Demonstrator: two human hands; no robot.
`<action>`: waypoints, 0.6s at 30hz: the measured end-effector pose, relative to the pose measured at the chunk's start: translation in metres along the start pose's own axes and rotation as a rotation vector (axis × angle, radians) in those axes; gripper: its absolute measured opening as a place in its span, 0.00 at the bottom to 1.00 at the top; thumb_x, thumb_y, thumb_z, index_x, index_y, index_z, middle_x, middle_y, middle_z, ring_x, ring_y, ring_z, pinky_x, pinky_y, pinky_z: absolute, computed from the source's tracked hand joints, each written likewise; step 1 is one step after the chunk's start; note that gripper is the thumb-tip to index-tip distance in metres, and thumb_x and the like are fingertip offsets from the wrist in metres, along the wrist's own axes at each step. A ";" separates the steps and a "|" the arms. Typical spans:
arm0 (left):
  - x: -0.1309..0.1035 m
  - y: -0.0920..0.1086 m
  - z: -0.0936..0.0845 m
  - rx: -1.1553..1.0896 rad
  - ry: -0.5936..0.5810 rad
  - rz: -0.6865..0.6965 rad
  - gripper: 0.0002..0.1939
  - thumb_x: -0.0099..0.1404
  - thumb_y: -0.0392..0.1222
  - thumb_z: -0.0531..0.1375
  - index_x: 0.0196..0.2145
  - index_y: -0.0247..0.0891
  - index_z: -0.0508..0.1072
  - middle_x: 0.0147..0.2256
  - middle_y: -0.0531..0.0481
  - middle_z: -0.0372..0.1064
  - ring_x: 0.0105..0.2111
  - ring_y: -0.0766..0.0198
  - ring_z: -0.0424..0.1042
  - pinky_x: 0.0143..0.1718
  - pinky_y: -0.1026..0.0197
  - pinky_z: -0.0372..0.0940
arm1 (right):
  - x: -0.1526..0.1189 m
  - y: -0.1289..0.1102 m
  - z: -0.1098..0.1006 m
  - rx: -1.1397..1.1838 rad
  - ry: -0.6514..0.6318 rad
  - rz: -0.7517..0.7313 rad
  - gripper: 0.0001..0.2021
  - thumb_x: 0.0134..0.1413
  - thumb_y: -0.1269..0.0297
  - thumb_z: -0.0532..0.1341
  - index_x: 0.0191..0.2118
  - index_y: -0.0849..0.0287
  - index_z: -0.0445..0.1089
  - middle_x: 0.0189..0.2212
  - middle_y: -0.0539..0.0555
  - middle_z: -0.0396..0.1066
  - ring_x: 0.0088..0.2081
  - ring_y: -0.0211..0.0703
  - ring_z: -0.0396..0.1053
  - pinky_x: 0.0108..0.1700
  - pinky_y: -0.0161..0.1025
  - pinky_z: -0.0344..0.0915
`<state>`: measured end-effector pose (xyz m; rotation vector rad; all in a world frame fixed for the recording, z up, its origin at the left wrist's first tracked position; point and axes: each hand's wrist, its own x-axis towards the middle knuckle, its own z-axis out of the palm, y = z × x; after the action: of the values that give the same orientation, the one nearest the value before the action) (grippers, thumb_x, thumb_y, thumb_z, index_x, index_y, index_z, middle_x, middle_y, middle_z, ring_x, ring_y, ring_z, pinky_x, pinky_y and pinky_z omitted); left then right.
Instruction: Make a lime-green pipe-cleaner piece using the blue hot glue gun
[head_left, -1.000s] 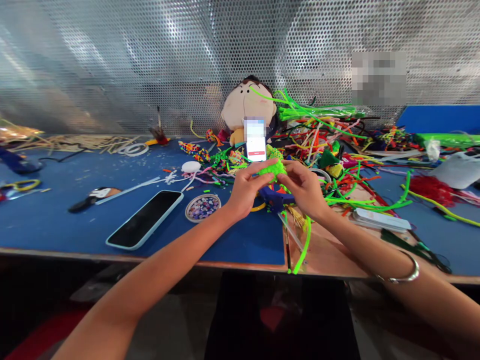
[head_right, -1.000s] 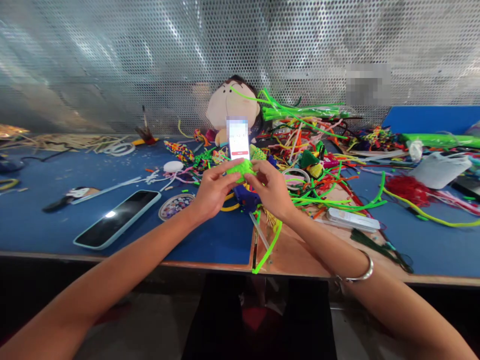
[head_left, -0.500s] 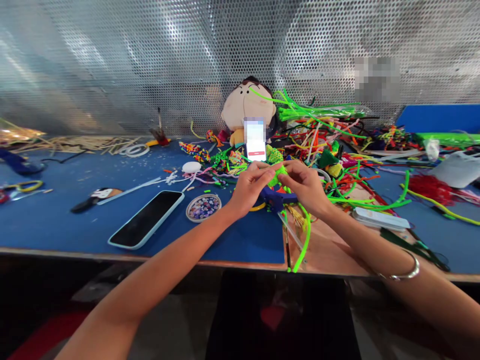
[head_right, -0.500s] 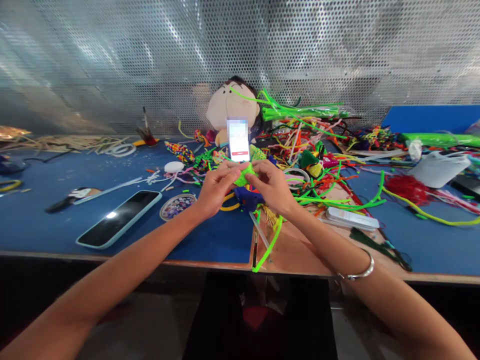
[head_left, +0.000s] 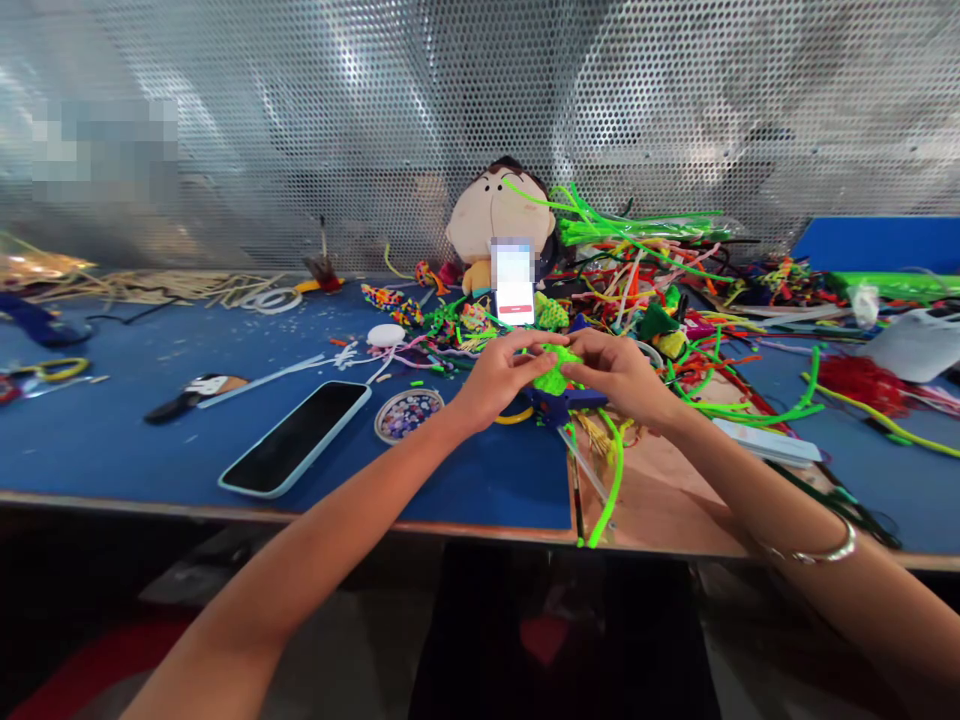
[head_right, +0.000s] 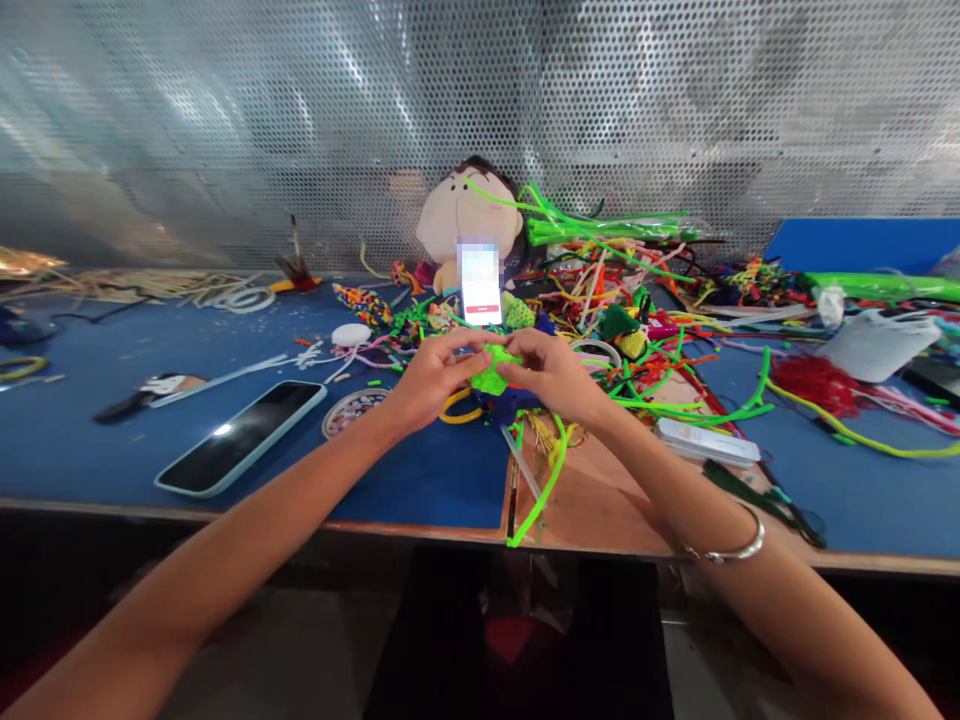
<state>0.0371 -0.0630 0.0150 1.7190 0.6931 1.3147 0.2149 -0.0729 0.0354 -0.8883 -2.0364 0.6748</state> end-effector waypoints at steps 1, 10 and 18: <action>0.000 0.001 0.000 0.022 -0.011 0.013 0.12 0.55 0.48 0.65 0.35 0.40 0.78 0.31 0.50 0.69 0.29 0.69 0.66 0.29 0.66 0.63 | 0.000 0.000 -0.001 0.005 -0.015 0.006 0.11 0.51 0.56 0.61 0.28 0.60 0.68 0.32 0.52 0.67 0.27 0.33 0.57 0.30 0.36 0.54; -0.001 -0.005 0.002 0.112 -0.032 0.027 0.10 0.58 0.45 0.63 0.33 0.37 0.71 0.28 0.53 0.63 0.28 0.70 0.63 0.30 0.67 0.60 | 0.001 0.005 -0.002 0.003 -0.058 -0.001 0.11 0.50 0.58 0.61 0.26 0.60 0.66 0.34 0.54 0.68 0.29 0.35 0.61 0.33 0.37 0.59; -0.002 -0.005 0.005 0.135 -0.005 0.081 0.11 0.58 0.48 0.62 0.31 0.37 0.70 0.29 0.52 0.64 0.29 0.69 0.63 0.32 0.66 0.61 | 0.001 0.001 -0.003 -0.036 -0.061 -0.038 0.11 0.51 0.60 0.60 0.24 0.60 0.63 0.32 0.53 0.68 0.33 0.38 0.64 0.36 0.39 0.60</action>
<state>0.0420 -0.0642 0.0095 1.8753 0.7303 1.3446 0.2171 -0.0708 0.0363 -0.8574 -2.1203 0.6530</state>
